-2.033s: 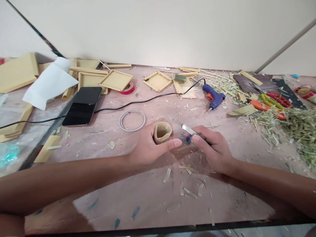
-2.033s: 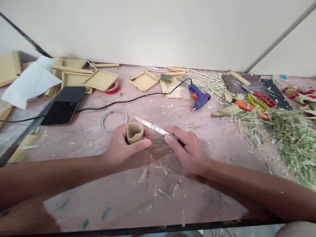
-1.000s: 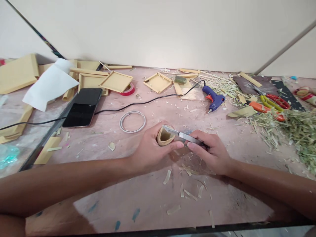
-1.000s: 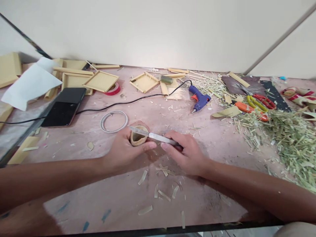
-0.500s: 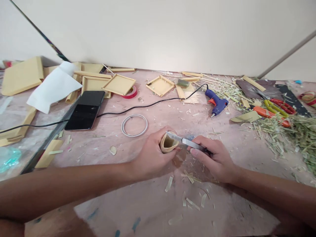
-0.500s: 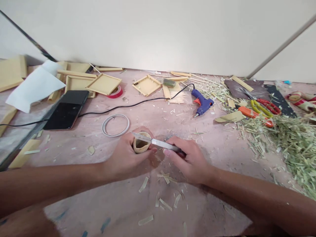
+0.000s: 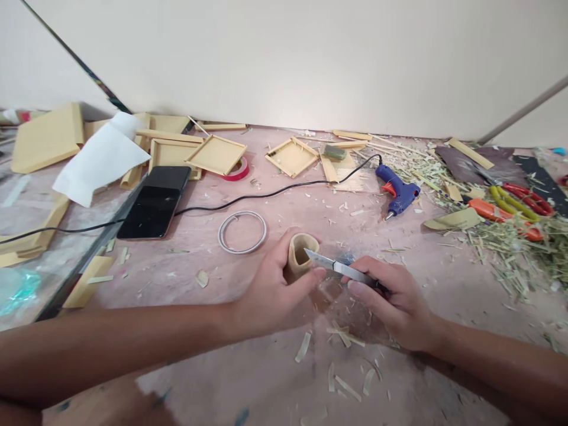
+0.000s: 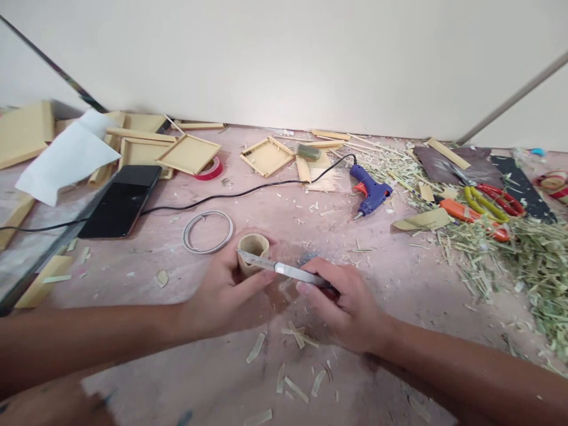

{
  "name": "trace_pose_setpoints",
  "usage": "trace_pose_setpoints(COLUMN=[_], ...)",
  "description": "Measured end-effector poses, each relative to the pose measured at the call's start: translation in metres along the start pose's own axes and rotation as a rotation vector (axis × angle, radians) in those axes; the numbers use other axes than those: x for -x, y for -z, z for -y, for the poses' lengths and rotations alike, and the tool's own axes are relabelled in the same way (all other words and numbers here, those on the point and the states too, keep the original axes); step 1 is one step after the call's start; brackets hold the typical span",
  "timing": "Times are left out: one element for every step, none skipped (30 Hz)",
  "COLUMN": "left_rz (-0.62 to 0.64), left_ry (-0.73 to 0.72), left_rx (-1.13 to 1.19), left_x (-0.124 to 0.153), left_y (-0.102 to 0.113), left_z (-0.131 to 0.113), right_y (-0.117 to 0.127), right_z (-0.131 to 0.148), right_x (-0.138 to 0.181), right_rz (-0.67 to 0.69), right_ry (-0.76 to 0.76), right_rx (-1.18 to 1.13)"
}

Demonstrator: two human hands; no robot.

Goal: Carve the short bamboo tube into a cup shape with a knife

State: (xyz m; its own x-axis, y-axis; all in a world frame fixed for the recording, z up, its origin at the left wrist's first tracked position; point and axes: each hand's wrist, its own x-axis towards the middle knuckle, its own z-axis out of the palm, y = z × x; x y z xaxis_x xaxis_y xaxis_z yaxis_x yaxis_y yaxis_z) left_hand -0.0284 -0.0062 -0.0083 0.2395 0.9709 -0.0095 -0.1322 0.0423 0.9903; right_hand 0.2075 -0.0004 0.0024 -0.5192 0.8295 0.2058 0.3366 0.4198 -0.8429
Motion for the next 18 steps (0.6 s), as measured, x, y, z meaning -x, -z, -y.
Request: trace_pose_setpoints(left_rz=[0.000, 0.000, 0.000, -0.003, -0.005, -0.004, 0.002, 0.007, 0.011, 0.015, 0.018, 0.020, 0.023, 0.027, 0.032, 0.040, 0.054, 0.076], left_ry=[0.013, 0.028, 0.039, 0.043, 0.042, 0.037, 0.029, 0.017, 0.003, -0.009, -0.017, -0.023, -0.025, -0.024, -0.019, -0.016, -0.017, -0.022], left_rx=[0.028, 0.048, 0.052, 0.042, 0.025, 0.008, -0.008, -0.020, -0.028, -0.035, -0.046, -0.054, -0.056, -0.055, -0.055, -0.059, -0.062, -0.062], left_x=[-0.0003, -0.0006, -0.0010, -0.0014, -0.0019, -0.0023, -0.0027, -0.0031, -0.0036, -0.0041, -0.0046, -0.0050, -0.0052, -0.0052, -0.0049, -0.0044, -0.0036, -0.0027], left_y=[0.0005, 0.0010, 0.0016, 0.0021, 0.0025, 0.0027, 0.0028, 0.0028, 0.0027, 0.0025, 0.0024, 0.0023, 0.0022, 0.0023, 0.0024, 0.0025, 0.0027, 0.0029], left_z=[0.0009, 0.0019, 0.0026, 0.0031, 0.0030, 0.0024, 0.0015, 0.0003, -0.0010, -0.0021, -0.0031, -0.0038, -0.0042, -0.0045, -0.0046, -0.0046, -0.0046, -0.0048], right_y=[0.0002, 0.0006, 0.0012, 0.0021, 0.0031, 0.0042, 0.0053, 0.0063, 0.0070, 0.0075, 0.0077, 0.0077, 0.0075, 0.0071, 0.0067, 0.0063, 0.0058, 0.0053], right_z=[0.0001, 0.0000, -0.0002, -0.0006, -0.0011, -0.0017, -0.0024, -0.0030, -0.0035, -0.0039, -0.0040, -0.0039, -0.0036, -0.0032, -0.0027, -0.0023, -0.0020, -0.0019], right_x=[-0.0001, -0.0001, -0.0001, 0.0001, 0.0003, 0.0004, 0.0005, 0.0006, 0.0004, 0.0001, -0.0004, -0.0012, -0.0021, -0.0031, -0.0043, -0.0054, -0.0064, -0.0072], right_rz=[-0.013, -0.026, -0.034, -0.038, -0.035, -0.028, -0.018, -0.010, -0.004, -0.001, -0.002, -0.004, -0.005, -0.006, -0.003, 0.003, 0.011, 0.021], right_ry=[-0.003, -0.011, -0.022, -0.033, -0.042, -0.042, -0.037, -0.028, -0.019, -0.009, 0.002, 0.014, 0.028, 0.049, 0.073, 0.098, 0.120, 0.134], right_rx=[0.004, 0.011, 0.017, 0.022, 0.022, 0.018, 0.015, 0.014, 0.021, 0.035, 0.057, 0.082, 0.106, 0.126, 0.141, 0.152, 0.162, 0.170])
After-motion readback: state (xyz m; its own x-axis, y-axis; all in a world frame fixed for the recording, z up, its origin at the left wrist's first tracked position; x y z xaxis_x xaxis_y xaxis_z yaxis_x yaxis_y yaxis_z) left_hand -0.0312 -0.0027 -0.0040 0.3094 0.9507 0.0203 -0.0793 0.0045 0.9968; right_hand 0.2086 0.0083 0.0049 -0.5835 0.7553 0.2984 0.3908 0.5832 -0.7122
